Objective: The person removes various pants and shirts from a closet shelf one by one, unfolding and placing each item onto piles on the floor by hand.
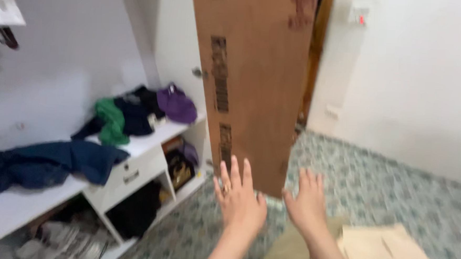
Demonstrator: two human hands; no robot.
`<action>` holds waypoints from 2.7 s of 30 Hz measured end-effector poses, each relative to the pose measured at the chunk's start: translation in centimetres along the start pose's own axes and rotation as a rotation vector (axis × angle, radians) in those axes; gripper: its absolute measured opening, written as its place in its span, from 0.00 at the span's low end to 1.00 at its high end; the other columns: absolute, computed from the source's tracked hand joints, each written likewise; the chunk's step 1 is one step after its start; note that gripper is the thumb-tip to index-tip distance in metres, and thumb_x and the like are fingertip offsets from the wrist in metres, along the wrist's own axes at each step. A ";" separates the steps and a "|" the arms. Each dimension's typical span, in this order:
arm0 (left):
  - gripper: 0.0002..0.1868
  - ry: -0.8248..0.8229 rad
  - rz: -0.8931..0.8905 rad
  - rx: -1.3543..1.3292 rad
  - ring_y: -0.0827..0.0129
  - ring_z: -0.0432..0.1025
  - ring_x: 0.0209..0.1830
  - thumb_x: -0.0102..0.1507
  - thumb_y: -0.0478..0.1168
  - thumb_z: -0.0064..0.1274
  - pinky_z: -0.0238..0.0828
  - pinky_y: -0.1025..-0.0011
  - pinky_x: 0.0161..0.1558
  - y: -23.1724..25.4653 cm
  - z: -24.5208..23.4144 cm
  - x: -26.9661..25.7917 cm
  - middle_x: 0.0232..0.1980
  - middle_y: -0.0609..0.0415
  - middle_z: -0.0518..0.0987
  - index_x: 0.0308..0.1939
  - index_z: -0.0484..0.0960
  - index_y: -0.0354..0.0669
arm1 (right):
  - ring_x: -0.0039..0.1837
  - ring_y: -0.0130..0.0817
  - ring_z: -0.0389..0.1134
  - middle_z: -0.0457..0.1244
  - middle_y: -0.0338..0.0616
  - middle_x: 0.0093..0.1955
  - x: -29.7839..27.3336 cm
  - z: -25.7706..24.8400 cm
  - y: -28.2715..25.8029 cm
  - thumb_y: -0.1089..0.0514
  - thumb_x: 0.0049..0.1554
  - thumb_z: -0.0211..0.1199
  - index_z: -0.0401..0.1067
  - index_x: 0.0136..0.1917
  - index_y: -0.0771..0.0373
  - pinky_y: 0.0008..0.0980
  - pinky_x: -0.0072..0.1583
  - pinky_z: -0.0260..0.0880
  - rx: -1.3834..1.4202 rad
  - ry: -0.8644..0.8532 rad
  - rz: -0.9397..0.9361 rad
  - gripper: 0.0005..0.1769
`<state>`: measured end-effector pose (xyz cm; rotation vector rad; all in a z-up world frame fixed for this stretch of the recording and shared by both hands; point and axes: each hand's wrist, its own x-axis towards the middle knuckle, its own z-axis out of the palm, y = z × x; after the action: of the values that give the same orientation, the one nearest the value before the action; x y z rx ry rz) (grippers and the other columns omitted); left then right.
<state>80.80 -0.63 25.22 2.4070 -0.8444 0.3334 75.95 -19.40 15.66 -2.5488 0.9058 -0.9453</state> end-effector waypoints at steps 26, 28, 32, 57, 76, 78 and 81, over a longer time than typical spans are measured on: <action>0.48 0.380 -0.561 0.191 0.50 0.39 0.81 0.58 0.46 0.57 0.38 0.58 0.75 -33.6 -8.9 14.1 0.83 0.42 0.48 0.77 0.52 0.36 | 0.84 0.49 0.34 0.44 0.47 0.82 11.3 21.9 -38.1 0.46 0.54 0.67 0.51 0.80 0.62 0.43 0.78 0.42 0.165 -0.555 -0.530 0.48; 0.48 0.345 -0.665 0.163 0.52 0.38 0.82 0.59 0.47 0.56 0.39 0.59 0.74 -36.9 -10.0 14.6 0.84 0.46 0.46 0.78 0.51 0.37 | 0.84 0.49 0.35 0.45 0.48 0.82 11.0 24.4 -41.1 0.47 0.53 0.67 0.52 0.80 0.62 0.43 0.78 0.43 0.200 -0.573 -0.557 0.48; 0.49 0.299 -0.682 0.256 0.48 0.37 0.84 0.59 0.48 0.56 0.35 0.58 0.75 -42.7 -11.6 14.5 0.83 0.42 0.45 0.77 0.49 0.34 | 0.84 0.51 0.37 0.47 0.51 0.81 10.0 29.5 -45.7 0.47 0.53 0.68 0.54 0.79 0.63 0.42 0.78 0.43 0.270 -0.603 -0.594 0.47; 0.44 0.187 -1.252 0.102 0.53 0.43 0.82 0.64 0.51 0.54 0.42 0.62 0.77 -70.2 -12.8 20.0 0.81 0.43 0.48 0.76 0.51 0.37 | 0.82 0.55 0.47 0.51 0.57 0.79 11.4 59.4 -66.1 0.43 0.54 0.67 0.56 0.76 0.66 0.44 0.79 0.49 0.194 -0.982 -0.841 0.45; 0.35 0.150 -1.254 0.035 0.56 0.56 0.78 0.64 0.47 0.53 0.50 0.61 0.76 -76.7 -13.3 20.8 0.76 0.49 0.62 0.73 0.62 0.43 | 0.60 0.49 0.72 0.70 0.49 0.55 11.3 66.5 -69.4 0.59 0.60 0.52 0.75 0.57 0.56 0.46 0.61 0.73 -0.032 -0.878 -0.856 0.14; 0.34 0.144 -1.174 0.053 0.55 0.56 0.77 0.64 0.46 0.54 0.49 0.60 0.75 -77.6 -12.6 21.3 0.76 0.48 0.61 0.72 0.64 0.43 | 0.59 0.54 0.72 0.70 0.55 0.55 13.2 65.1 -69.6 0.59 0.60 0.53 0.75 0.61 0.51 0.49 0.61 0.72 0.004 -0.945 -0.652 0.18; 0.32 0.141 -1.053 0.094 0.53 0.56 0.76 0.63 0.45 0.54 0.50 0.58 0.74 -79.3 -12.0 22.1 0.76 0.48 0.62 0.71 0.66 0.43 | 0.61 0.55 0.70 0.70 0.54 0.57 14.7 62.3 -69.4 0.52 0.56 0.60 0.73 0.64 0.49 0.49 0.62 0.70 0.027 -0.954 -0.495 0.22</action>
<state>147.71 46.42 10.01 2.5025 0.5454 0.1092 157.94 26.70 7.27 -2.7395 -0.0149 0.2338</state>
